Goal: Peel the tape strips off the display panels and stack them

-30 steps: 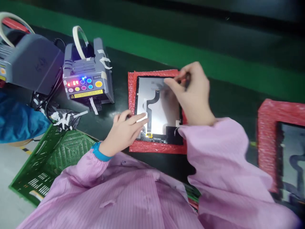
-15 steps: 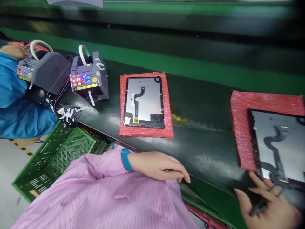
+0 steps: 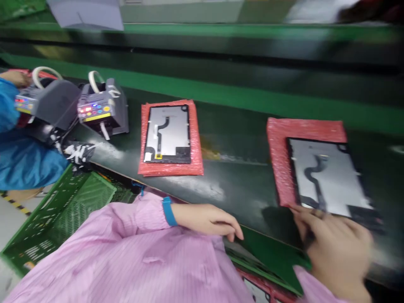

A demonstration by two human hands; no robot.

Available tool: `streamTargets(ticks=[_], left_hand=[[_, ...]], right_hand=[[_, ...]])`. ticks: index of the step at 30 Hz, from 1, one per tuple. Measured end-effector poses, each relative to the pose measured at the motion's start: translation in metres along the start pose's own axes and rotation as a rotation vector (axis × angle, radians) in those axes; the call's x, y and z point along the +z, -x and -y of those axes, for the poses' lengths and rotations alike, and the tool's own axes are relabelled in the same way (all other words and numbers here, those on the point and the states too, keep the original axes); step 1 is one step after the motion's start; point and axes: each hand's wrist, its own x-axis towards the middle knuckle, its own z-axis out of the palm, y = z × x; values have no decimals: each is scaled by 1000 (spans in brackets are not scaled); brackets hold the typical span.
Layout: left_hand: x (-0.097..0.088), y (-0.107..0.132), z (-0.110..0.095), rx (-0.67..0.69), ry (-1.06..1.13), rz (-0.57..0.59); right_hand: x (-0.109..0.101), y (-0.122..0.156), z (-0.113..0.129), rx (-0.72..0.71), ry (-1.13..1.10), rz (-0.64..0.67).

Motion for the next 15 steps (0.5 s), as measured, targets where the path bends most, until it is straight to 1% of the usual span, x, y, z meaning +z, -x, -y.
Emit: streamTargets(ticks=[1,2,4,8,11,15], left_hand=[[0,0,2,-6,21,-18],[1,-1,4,-16,43,-34],[1,-5,9,-43,92,-61],[4,-22,13,-98,232,-132],[4,-50,11,-115,345,-224],[3,-108,1,-96,456,-352]], right_hand=[[-4,-7,7,-53,-52,-4],[-8,-12,14,-59,-51,1],[-10,-19,21,-31,-34,5],[-10,-21,24,75,-44,-33],[-15,-21,32,146,-92,-133],[-28,-18,61,256,-164,-290]])
